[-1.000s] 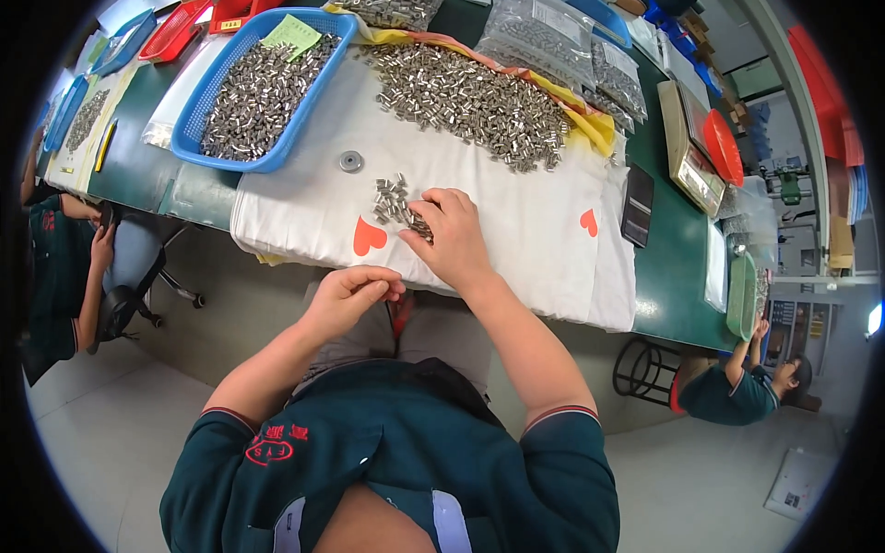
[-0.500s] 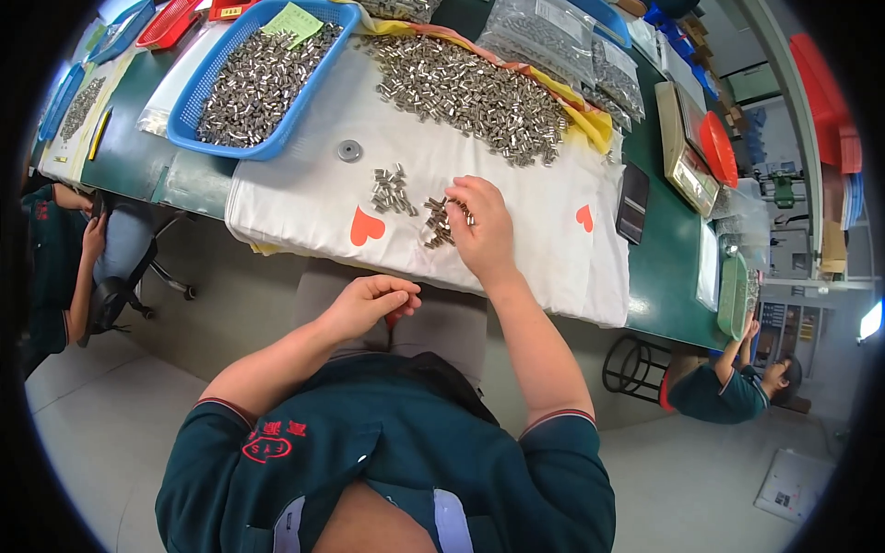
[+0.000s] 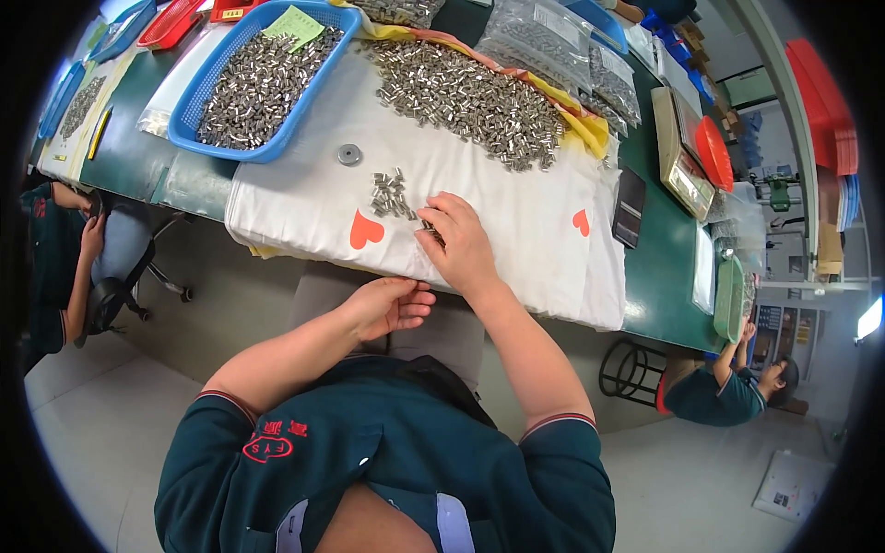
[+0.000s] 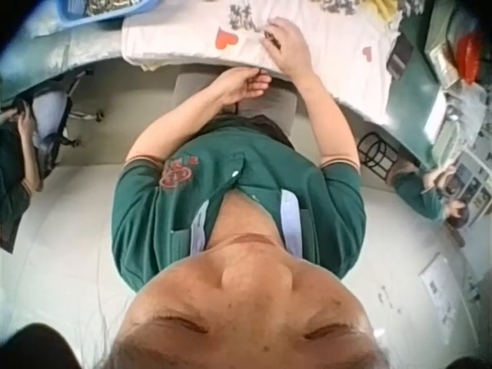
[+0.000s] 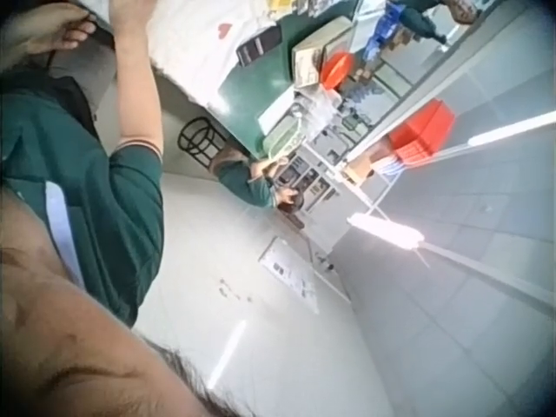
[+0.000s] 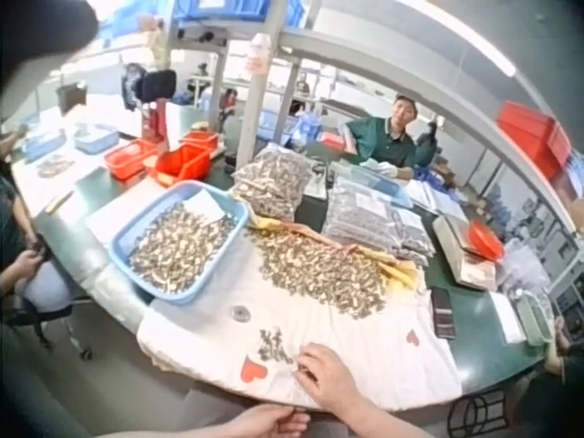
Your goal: Manually inserting small metal pins into a cylindrical metal housing at a factory workbench.
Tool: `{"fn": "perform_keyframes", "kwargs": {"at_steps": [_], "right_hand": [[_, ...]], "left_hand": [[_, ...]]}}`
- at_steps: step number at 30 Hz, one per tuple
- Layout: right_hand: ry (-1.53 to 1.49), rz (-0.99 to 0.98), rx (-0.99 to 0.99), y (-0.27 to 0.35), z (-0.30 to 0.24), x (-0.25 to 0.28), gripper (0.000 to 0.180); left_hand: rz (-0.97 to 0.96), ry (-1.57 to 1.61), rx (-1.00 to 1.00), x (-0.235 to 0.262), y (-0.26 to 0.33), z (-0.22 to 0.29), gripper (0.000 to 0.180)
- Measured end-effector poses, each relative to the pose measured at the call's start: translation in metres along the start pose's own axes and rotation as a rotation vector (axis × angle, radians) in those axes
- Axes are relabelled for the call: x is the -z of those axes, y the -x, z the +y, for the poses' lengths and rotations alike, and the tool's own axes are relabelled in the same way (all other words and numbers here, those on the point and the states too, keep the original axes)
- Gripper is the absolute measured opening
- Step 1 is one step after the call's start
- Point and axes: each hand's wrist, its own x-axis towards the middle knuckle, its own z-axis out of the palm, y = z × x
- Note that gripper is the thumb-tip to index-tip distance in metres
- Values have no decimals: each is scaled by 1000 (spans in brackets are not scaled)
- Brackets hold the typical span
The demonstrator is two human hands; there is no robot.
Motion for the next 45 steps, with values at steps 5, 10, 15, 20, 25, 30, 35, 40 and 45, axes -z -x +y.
{"fn": "perform_keyframes", "kwargs": {"at_steps": [5, 10, 15, 20, 25, 30, 35, 40, 45], "right_hand": [[-52, -9, 23, 0, 4, 3, 19], [-47, 101, -9, 3, 7, 19, 28], [130, 15, 13, 10, 0, 12, 47], [175, 52, -27, 0, -4, 2, 41], [139, 20, 69, -6, 7, 4, 34], [131, 1, 91, -6, 9, 6, 30], [111, 29, 66, 0, 5, 3, 24], [134, 21, 53, 3, 4, 6, 21], [165, 75, 63, 1, -1, 8, 26]], "left_hand": [[2, -5, 8, 0, -1, 1, 23], [-20, -3, -1, 0, -4, 0, 23], [-38, 35, 2, 4, -7, -6, 22], [-25, 55, 22, 1, -13, -8, 22], [-28, 54, 33, 1, -13, -8, 22], [-27, 84, 46, 2, -17, -7, 22], [-46, 132, 72, 1, -22, -15, 22], [-75, 144, 89, 1, -31, -18, 21], [-90, 213, 109, 4, -33, -18, 21]]}}
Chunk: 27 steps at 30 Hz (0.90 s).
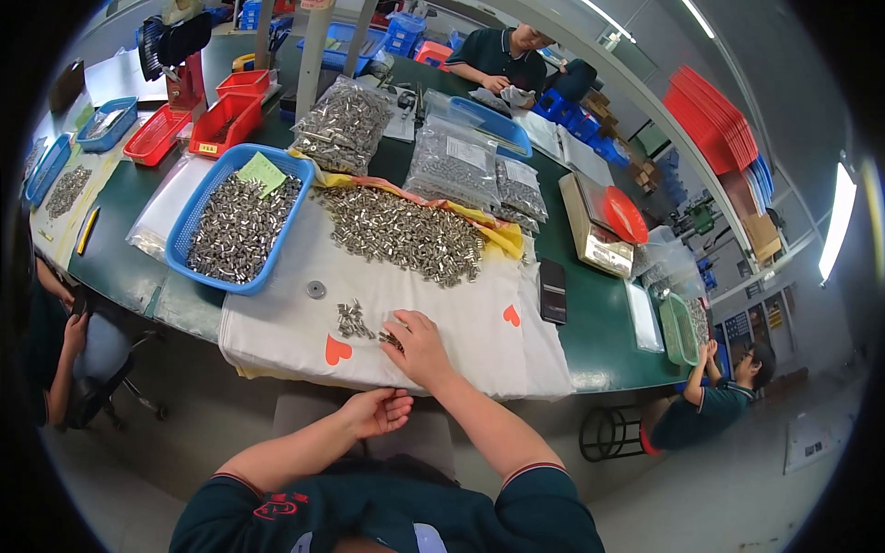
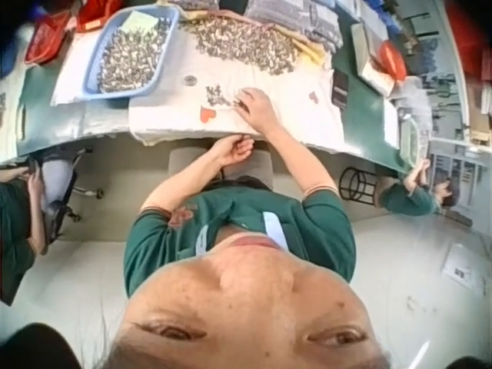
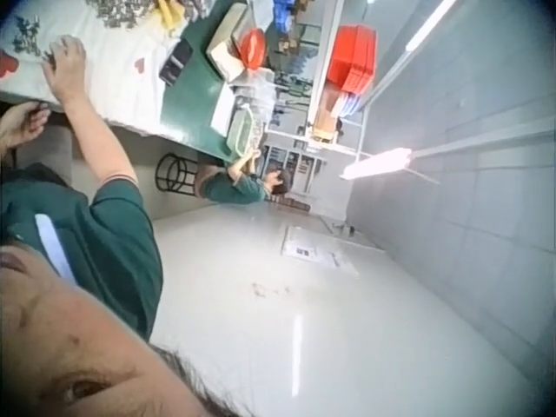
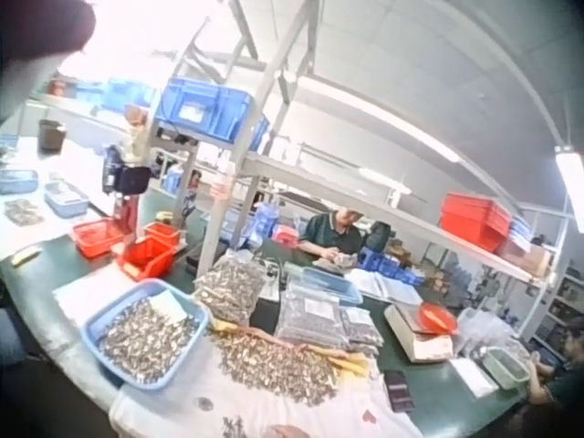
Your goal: Manually inserting small metal pins into a cylindrical metal housing at a factory workbench.
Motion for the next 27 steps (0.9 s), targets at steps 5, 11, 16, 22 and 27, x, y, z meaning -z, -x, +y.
{"fn": "perform_keyframes", "kwargs": {"at_steps": [5, 11, 16, 22, 27], "right_hand": [[-40, 15, -70, 10, 0, -6, 28], [-97, 27, -144, 13, -8, -3, 28], [-35, 67, -112, 11, -5, -3, 27], [-64, 43, -156, 19, 0, 0, 22], [-67, 97, -176, 20, -7, -1, 21]], "left_hand": [[-6, 11, 67, -7, -6, 1, 24], [-79, 10, 78, -5, -27, 2, 30], [-103, -6, 92, -8, -27, 3, 33], [-109, 34, 105, -9, -29, 3, 34], [-236, 101, 121, 3, -34, -1, 33]]}}
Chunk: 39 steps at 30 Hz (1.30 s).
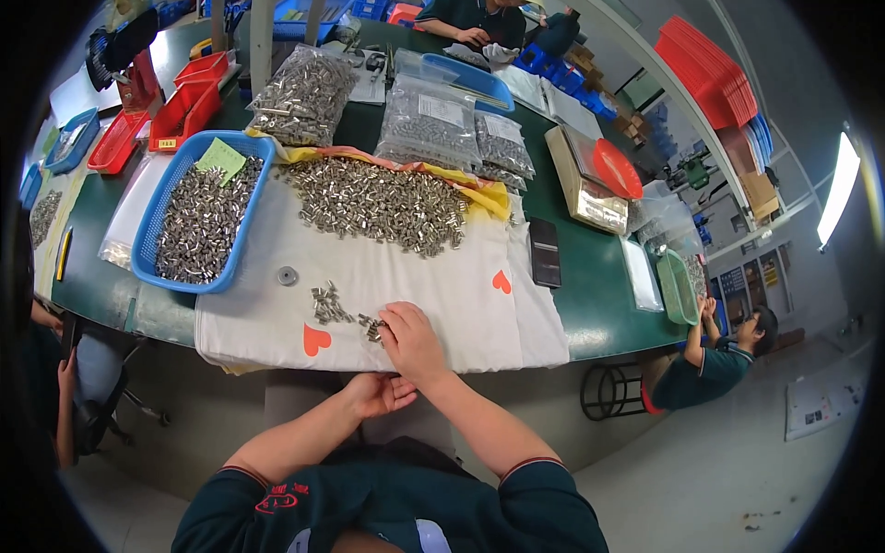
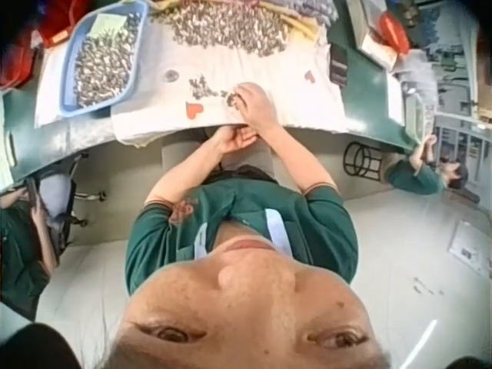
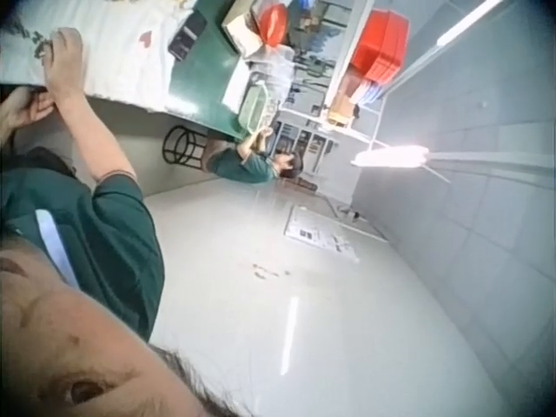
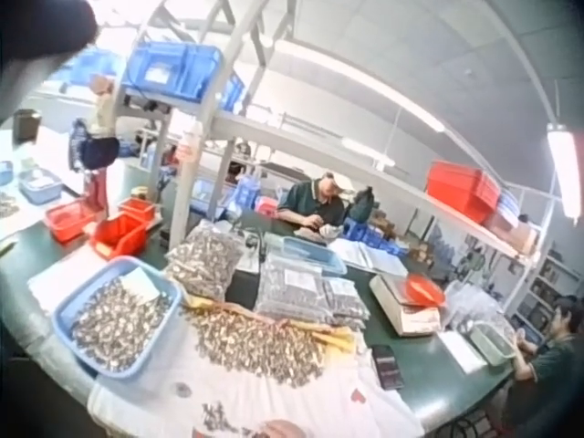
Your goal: Manually inserting small metal pins into a cylindrical metal housing at a factory workbench.
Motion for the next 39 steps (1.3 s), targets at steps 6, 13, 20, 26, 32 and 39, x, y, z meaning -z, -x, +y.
{"fn": "perform_keyframes", "kwargs": {"at_steps": [6, 13, 20, 26, 32, 39], "right_hand": [[-2, 43, -16, 6, 2, -2, 15], [-84, -14, 39, 5, 9, 12, 12], [-166, 8, -186, 8, 12, 20, 20], [114, -1, -101, 17, -2, 6, 22], [88, 0, -96, 15, -4, 5, 21], [31, 28, -163, 20, -5, 4, 15]], "left_hand": [[128, -27, -23, -13, 6, -4, 32], [143, -6, -35, -20, 6, 2, 34], [124, -56, -34, -19, 6, 4, 33], [129, -85, -31, -29, 8, 0, 38], [86, -75, -50, -30, 6, 1, 42], [96, -23, -75, -30, 5, 0, 41]]}}
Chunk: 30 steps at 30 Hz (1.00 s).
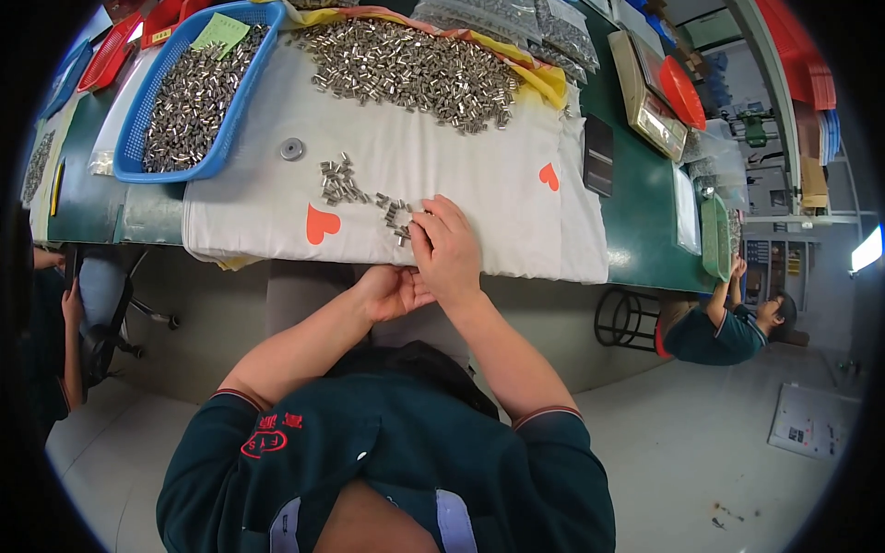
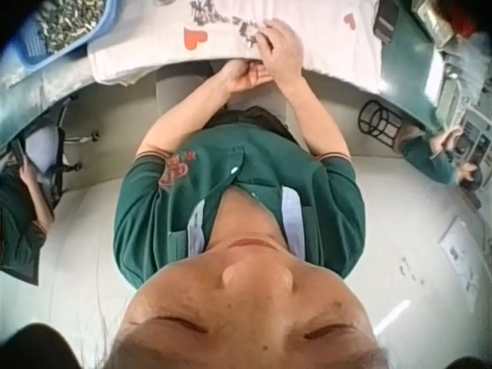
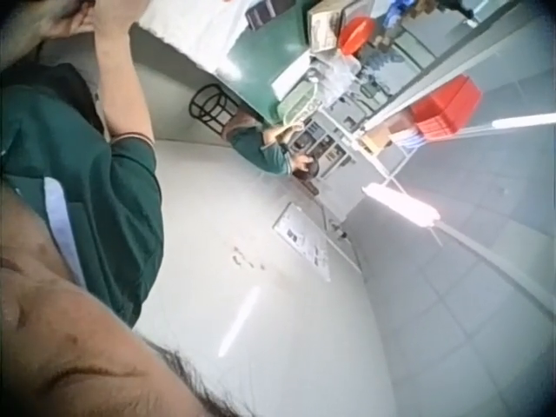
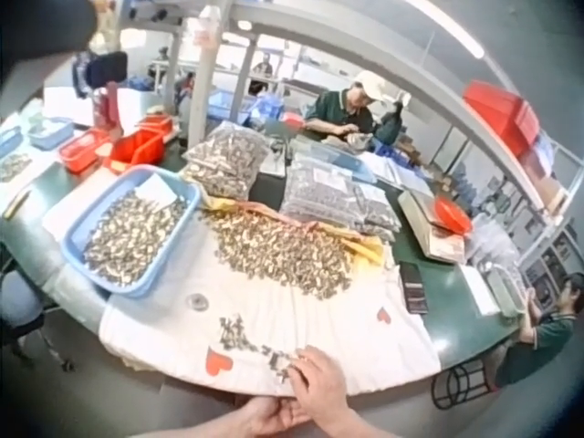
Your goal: Manually inserting small metal pins into a cylindrical metal housing at a factory workbench.
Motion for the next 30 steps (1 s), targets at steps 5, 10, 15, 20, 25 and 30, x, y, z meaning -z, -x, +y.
{"fn": "perform_keyframes", "kwargs": {"at_steps": [5, 10, 15, 20, 25, 30], "right_hand": [[-4, 54, 10, 12, -5, 1, 12], [-16, 69, 10, 21, -10, 2, 13], [-55, 86, -16, 35, -15, 0, 14], [-63, 88, 35, 52, -25, -1, 16], [-32, 68, 90, 67, -32, 1, 18], [-95, -10, 122, 78, -30, 5, 19]], "left_hand": [[-29, 47, -54, -1, 2, -6, 36], [-15, 121, -95, -4, 2, -9, 34], [16, 239, -82, -5, -1, -11, 32], [-47, 167, -82, 15, -13, -13, 36], [-60, 45, -80, 0, -1, -9, 41], [36, -42, -102, 0, -4, -3, 38]]}}
